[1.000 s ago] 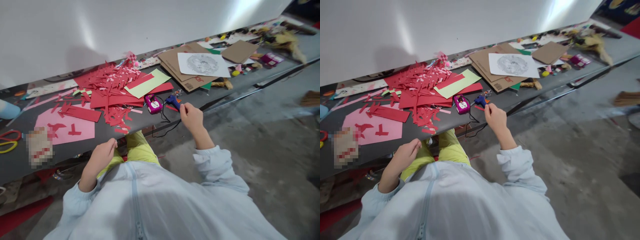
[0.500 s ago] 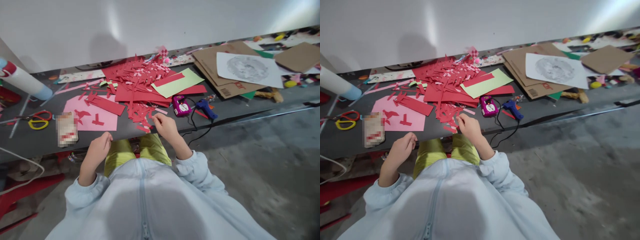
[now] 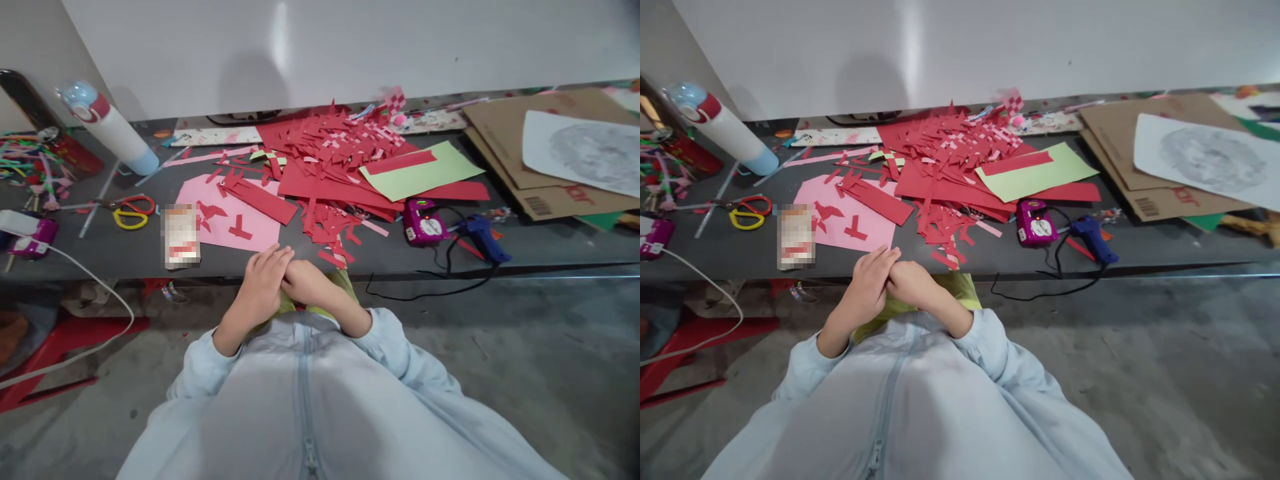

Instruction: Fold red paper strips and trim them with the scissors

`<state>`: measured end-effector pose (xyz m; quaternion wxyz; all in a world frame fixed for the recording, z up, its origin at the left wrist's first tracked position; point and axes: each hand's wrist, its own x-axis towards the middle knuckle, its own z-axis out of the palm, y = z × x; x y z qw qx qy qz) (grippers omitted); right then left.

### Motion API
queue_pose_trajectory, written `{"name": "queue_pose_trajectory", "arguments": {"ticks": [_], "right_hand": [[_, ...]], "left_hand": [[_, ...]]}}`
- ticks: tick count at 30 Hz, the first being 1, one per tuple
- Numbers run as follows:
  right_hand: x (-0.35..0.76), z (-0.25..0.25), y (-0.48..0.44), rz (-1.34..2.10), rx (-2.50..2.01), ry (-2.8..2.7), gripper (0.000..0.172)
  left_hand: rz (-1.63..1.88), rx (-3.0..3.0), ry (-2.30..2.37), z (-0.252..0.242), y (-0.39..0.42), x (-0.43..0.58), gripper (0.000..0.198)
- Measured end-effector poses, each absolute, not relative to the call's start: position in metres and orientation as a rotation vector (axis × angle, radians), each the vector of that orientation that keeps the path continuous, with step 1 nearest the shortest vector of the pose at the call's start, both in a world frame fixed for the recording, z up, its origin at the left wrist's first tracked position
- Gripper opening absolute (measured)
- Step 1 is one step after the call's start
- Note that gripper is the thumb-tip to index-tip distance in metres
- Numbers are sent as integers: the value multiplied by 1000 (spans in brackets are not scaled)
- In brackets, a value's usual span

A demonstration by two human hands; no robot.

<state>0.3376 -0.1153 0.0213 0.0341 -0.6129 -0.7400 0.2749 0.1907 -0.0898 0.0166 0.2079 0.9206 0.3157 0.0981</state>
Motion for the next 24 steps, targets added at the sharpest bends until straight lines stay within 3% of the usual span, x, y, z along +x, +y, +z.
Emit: {"name": "queue_pose_trajectory", "arguments": {"ticks": [6,15,24], "right_hand": [[348,27,-106,744,-1964,-2224,35],[372,26,-53,292,-2318,-1938,27],[357,11,-25,242,-2364,-1903,32]], "left_hand": [[205,2606,1051,10,-83,175,56],[212,2643,1269,-7,-74,155,46],[330,2681,1327,-21,-66,155,42]]}}
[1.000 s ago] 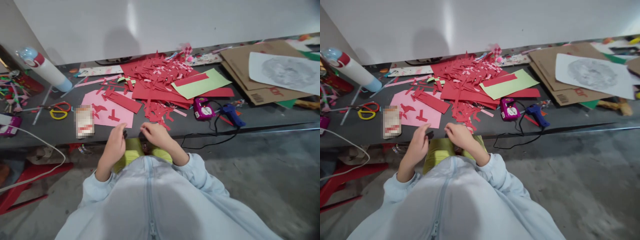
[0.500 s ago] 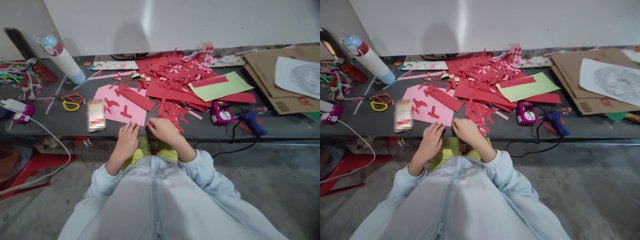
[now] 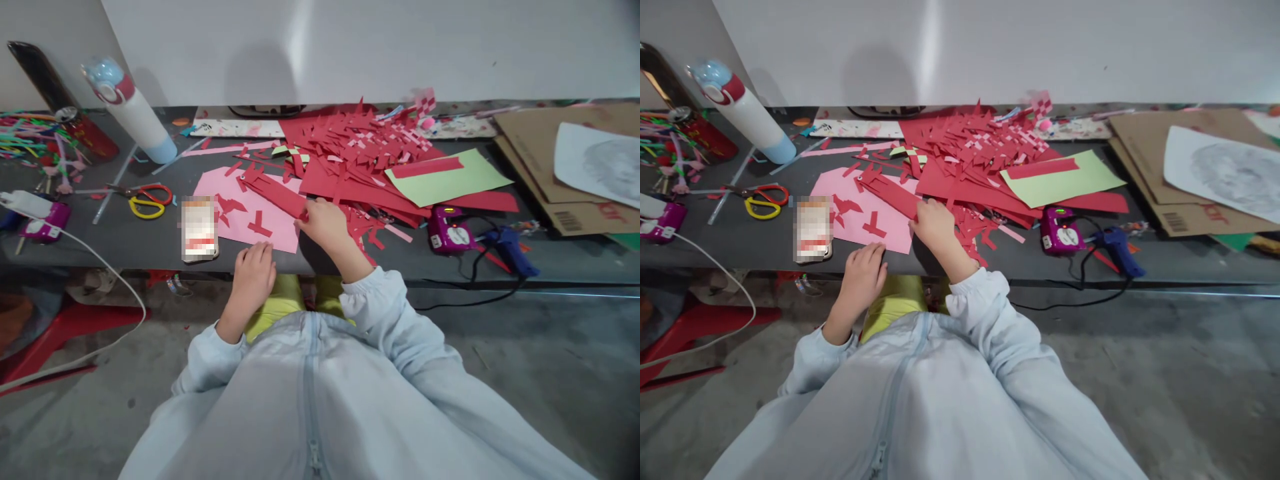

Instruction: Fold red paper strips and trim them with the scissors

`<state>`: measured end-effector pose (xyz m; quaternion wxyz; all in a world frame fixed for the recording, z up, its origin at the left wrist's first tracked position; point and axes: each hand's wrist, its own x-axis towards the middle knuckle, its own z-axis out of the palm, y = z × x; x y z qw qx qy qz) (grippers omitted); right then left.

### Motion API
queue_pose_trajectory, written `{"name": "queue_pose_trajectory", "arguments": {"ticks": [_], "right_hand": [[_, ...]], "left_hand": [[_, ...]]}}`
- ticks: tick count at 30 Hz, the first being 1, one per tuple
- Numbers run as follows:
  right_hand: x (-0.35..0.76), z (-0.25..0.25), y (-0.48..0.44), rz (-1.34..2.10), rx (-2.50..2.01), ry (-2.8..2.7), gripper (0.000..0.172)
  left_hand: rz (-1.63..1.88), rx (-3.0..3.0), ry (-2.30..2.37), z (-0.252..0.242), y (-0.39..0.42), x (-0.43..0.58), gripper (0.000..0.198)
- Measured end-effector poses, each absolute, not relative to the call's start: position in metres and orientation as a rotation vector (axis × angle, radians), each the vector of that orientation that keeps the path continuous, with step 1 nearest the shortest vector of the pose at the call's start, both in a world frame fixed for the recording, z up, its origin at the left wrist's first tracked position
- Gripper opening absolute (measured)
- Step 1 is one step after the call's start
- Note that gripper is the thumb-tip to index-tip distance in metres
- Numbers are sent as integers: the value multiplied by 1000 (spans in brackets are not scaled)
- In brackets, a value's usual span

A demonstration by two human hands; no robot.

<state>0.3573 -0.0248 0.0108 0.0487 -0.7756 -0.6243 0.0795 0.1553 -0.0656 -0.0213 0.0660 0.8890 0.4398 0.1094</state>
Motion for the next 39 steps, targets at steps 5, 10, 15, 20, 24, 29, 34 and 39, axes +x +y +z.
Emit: {"name": "queue_pose_trajectory", "arguments": {"ticks": [5,10,15,20,24,29,34,39], "right_hand": [[351,7,-19,187,-2353,-1915,28],[352,0,-14,128,-2318,-1977,28],[359,5,-22,-1,-2226,-2031,28],[373,9,-53,-186,-2062,-2095,27],[388,2,-88,-330,-1888,-2151,27],[406,-15,-129,-487,-1753,-2147,21],[419,-30,-156,-566,-1735,-2063,18],[423,-38,-172,-440,-1844,-2006,18]], "left_hand": [[345,2686,1324,-20,-63,156,40],[351,2669,1346,-19,-63,159,39],[376,2650,1364,-20,-62,160,38],[426,2621,1363,-23,-61,159,36],[512,2579,1358,-24,-63,158,33],[575,2533,1408,-21,-71,155,30],[637,2539,1408,-20,-81,155,27],[644,2561,1345,-26,-89,161,26]]}}
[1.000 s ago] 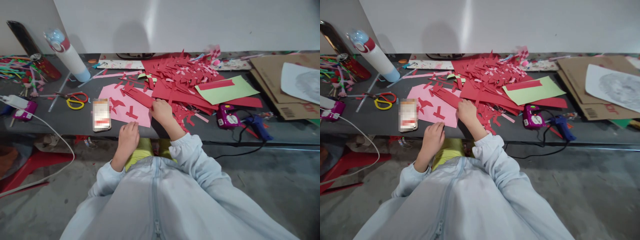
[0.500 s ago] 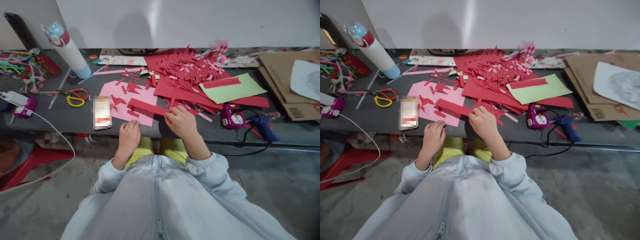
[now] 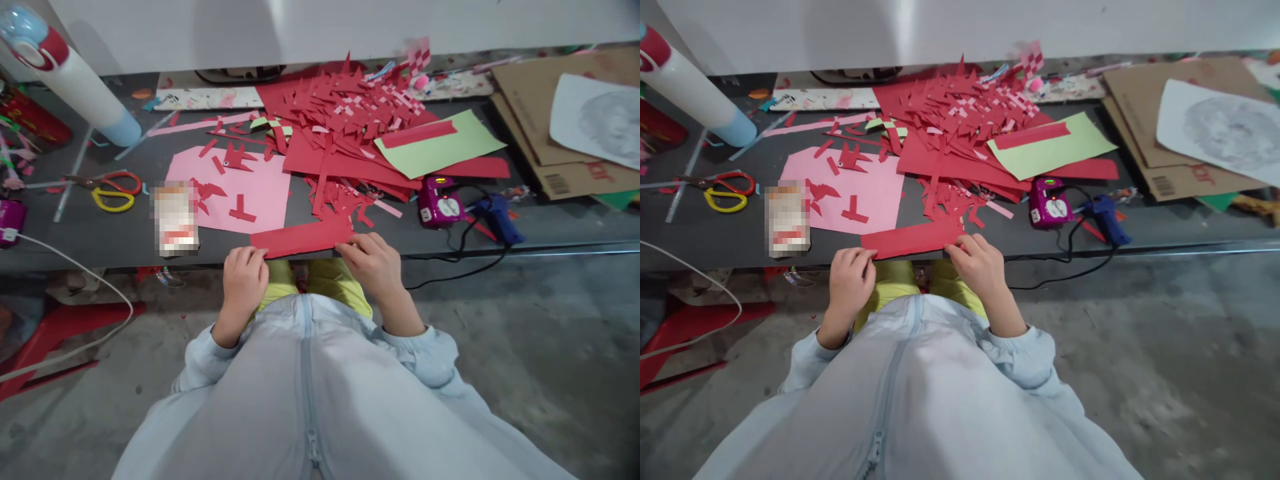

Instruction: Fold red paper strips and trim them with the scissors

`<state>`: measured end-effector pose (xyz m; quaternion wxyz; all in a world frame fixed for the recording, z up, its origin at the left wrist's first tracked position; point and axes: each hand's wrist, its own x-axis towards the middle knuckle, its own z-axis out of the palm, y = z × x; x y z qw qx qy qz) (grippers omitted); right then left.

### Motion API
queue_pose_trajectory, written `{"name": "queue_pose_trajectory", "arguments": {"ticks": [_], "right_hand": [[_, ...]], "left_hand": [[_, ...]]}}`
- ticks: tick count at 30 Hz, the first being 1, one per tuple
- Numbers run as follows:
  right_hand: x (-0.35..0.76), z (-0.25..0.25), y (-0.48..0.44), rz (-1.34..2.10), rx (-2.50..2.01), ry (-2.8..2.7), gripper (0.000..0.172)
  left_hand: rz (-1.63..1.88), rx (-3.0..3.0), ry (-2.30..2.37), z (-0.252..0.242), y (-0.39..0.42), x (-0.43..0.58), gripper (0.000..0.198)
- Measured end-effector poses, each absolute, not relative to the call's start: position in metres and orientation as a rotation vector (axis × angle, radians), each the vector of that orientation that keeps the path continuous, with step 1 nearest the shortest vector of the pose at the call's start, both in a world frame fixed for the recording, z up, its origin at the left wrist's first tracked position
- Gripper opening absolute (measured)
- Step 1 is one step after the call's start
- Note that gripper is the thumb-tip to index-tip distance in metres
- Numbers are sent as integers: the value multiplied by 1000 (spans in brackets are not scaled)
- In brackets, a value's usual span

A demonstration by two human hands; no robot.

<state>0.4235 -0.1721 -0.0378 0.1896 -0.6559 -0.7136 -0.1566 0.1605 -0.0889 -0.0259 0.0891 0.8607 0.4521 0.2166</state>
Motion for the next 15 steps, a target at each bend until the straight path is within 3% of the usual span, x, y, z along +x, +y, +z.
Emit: {"name": "queue_pose_trajectory", "arguments": {"ticks": [9,15], "right_hand": [[434,-38,-198,-164,-2031,-1831,24],[449,-34,-208,-201,-2071,-1715,30]], "left_hand": [[610,2541,1368,-28,-101,160,28],[719,2522,1477,-28,-105,156,25]]}}
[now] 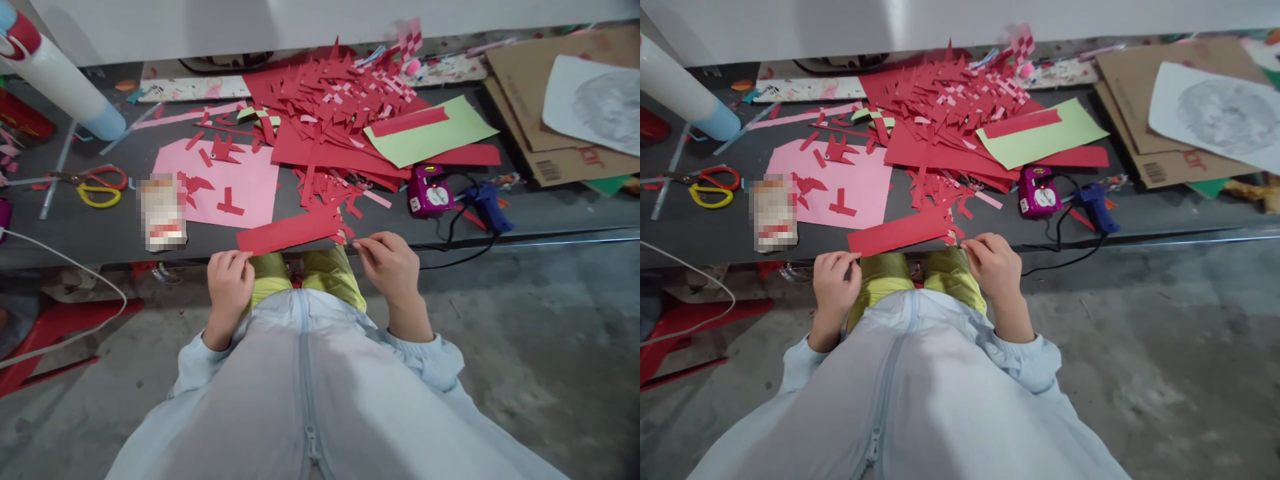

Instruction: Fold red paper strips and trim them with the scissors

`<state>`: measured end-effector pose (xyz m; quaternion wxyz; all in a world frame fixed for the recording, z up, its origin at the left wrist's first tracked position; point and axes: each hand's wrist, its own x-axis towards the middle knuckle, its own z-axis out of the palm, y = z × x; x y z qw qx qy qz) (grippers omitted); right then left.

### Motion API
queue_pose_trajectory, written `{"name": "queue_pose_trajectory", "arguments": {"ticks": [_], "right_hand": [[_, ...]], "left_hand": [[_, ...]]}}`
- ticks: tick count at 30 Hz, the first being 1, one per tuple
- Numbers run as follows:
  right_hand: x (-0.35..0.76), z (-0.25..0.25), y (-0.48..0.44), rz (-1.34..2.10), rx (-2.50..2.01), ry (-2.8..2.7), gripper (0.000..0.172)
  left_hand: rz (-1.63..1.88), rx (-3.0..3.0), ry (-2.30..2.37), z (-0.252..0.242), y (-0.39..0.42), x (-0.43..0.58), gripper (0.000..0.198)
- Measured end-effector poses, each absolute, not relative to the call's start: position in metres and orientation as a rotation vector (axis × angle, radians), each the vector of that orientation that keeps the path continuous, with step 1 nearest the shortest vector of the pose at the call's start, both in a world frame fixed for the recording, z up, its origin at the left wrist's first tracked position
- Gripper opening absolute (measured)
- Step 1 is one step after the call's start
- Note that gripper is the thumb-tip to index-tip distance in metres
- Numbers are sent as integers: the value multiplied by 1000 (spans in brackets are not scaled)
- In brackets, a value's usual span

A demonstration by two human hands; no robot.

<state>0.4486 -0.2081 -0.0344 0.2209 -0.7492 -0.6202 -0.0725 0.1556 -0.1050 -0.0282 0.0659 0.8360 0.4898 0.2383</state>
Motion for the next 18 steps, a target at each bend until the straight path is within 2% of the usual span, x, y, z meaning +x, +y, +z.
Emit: {"name": "queue_pose_trajectory", "arguments": {"ticks": [8,14,18], "right_hand": [[450,-35,-204,-184,-2102,-1695,37],[439,-33,-193,-85,-2039,-1684,31],[433,-31,-188,-13,-2023,-1687,25]], "left_hand": [[678,2188,1726,-21,-104,149,23],[488,1951,1837,-16,-101,144,23],[392,1843,1746,-17,-98,142,31]]}}
